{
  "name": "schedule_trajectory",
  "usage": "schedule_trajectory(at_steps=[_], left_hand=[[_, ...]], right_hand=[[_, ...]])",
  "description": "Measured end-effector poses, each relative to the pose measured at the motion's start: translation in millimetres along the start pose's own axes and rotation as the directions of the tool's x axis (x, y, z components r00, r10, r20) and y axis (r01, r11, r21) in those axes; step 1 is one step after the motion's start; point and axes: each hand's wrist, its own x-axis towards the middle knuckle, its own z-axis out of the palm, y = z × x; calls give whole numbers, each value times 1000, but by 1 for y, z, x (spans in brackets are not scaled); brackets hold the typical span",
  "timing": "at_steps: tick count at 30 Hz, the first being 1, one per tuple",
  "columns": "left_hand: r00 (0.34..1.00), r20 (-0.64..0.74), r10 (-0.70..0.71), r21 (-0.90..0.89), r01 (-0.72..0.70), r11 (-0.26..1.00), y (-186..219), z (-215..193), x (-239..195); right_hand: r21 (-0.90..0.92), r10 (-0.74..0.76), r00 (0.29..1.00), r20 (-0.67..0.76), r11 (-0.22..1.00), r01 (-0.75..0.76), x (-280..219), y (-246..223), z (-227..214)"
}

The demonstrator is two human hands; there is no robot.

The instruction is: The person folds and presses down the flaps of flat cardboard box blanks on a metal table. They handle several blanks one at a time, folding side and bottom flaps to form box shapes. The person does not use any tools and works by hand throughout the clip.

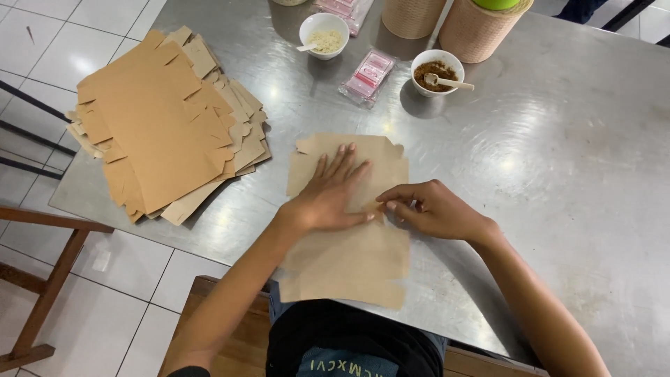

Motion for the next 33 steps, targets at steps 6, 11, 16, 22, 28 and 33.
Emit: schedule_trajectory(at_steps=[6,11,16,22,28,33], left_hand=[[984,-6,176,-32,-176,984,-15,-18,28],[977,-60,205,-93,-210,973,-22,-12,33],[972,-55,228,-69,-232,970,-26,-10,30],[967,-93,236,-44,-241,970,-24,0,35],[964,-138,225,26,-224,974,-25,5,36],[960,-157,232,6,-234,972,-29,3,37]], right_hand=[[-246,-321,918,-232,933,264,6,5,3],[-239,-445,872,-202,886,397,19,41,18],[-180,-409,905,-121,905,385,22,42,17],[-191,-371,911,-178,922,338,26,48,21],[-216,-355,908,-222,926,309,27,51,26],[-201,-367,900,-235,924,324,27,51,24]])
